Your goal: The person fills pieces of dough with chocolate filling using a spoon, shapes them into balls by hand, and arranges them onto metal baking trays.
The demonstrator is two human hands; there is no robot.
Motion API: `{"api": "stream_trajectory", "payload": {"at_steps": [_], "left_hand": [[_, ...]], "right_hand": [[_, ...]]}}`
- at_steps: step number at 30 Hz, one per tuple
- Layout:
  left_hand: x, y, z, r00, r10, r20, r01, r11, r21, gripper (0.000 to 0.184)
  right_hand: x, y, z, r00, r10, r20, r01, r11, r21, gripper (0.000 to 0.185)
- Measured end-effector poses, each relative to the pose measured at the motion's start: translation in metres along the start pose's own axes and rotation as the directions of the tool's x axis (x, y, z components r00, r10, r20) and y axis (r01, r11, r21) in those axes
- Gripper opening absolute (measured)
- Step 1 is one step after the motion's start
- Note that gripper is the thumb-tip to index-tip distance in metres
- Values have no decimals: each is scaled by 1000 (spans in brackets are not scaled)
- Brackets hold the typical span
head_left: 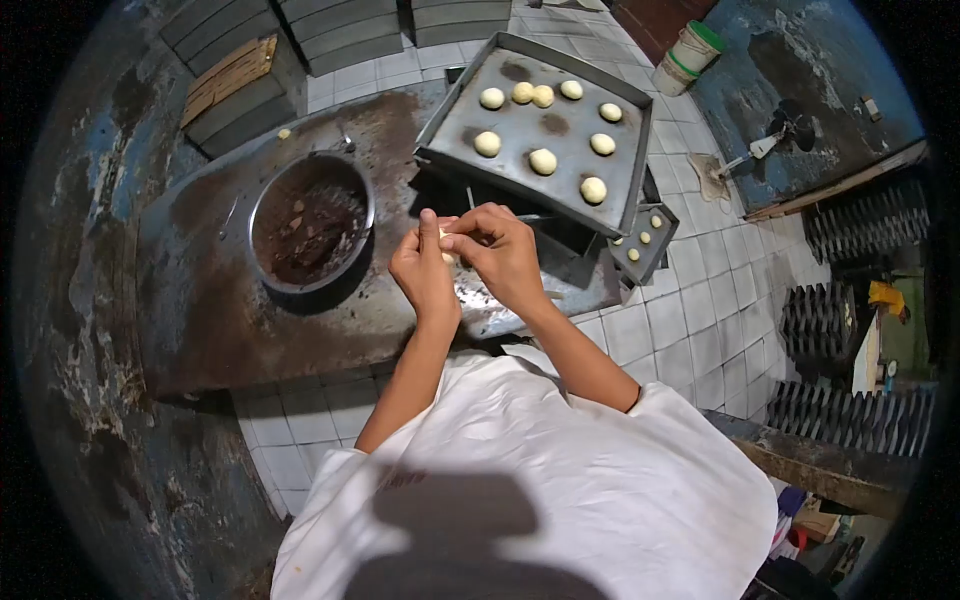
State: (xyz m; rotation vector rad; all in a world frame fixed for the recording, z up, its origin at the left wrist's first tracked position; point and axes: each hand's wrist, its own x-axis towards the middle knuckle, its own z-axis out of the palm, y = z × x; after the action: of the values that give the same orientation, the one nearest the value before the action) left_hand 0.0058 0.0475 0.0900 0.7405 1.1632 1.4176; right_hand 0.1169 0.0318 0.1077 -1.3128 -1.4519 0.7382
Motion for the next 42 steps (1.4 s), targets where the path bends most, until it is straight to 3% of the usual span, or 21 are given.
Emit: {"api": "stream_trajectory", "payload": {"at_steps": [2,4,6,8,9,12,14,15,16,18,22,24,26,27,28,32,34,36,38,39,42], "left_hand": [[-3,-7,22,997,69,21,-70,997,22,41],[-6,-16,38,967,148,207,-169,982,88,45],[3,-28,49,847,290,445,-419,880,223,43],[4,-38,64,821,213,530,-407,869,281,39],[2,-37,70,809,178,561,-426,835,349,37],[0,-43,74,872,233,431,-397,852,342,40],[4,-47,60,952,206,225,-274,901,337,35],[3,-45,51,988,126,88,-147,943,299,31],[1,-45,41,998,59,-9,-55,964,261,28],[-6,-47,16,994,-11,-111,35,977,211,26],[-19,-56,-38,961,123,-249,-37,945,324,22],[-31,-58,-55,933,150,-328,-19,928,373,20],[-39,-62,-65,876,50,-480,44,982,184,17],[-41,-70,-71,866,92,-492,-10,986,166,14],[-42,-73,-74,867,92,-490,-12,986,166,14],[-45,-71,-72,855,97,-510,-27,989,143,13],[-49,-66,-74,850,111,-515,-41,989,145,13],[-47,-63,-74,825,152,-544,-52,980,194,13],[-47,-65,-77,819,141,-556,-58,985,164,13],[-47,-65,-79,825,122,-551,-53,989,140,13],[-32,-66,-71,851,101,-515,-25,988,151,12]], "right_hand": [[6,15,-19,997,71,-42,-70,997,28,25],[13,31,-41,952,279,127,-306,823,478,40],[18,56,-73,843,345,412,-489,810,323,41],[22,71,-101,625,400,670,-754,531,387,35],[28,81,-117,548,369,751,-757,600,257,31],[80,88,-163,577,329,748,-455,890,-40,35],[129,109,-185,725,329,604,-244,944,-221,43],[150,116,-191,867,186,461,16,916,-400,43],[166,128,-195,932,155,327,51,839,-542,51],[187,222,-191,947,-248,205,321,713,-623,68],[186,279,-185,937,-110,330,330,582,-743,66],[221,264,-197,872,360,331,58,595,-801,65],[269,254,-192,678,686,264,-237,545,-804,65],[276,276,-178,961,250,115,-70,628,-775,67],[275,294,-165,963,-262,-62,118,618,-777,69],[254,317,-140,984,-140,111,171,566,-807,78],[258,314,-144,994,80,69,8,594,-804,88],[273,297,-154,998,-67,-1,45,691,-721,81],[275,268,-174,995,-98,14,75,652,-755,62],[277,271,-172,965,-263,3,152,548,-823,38],[290,291,-176,973,-63,220,229,313,-922,33]]}}
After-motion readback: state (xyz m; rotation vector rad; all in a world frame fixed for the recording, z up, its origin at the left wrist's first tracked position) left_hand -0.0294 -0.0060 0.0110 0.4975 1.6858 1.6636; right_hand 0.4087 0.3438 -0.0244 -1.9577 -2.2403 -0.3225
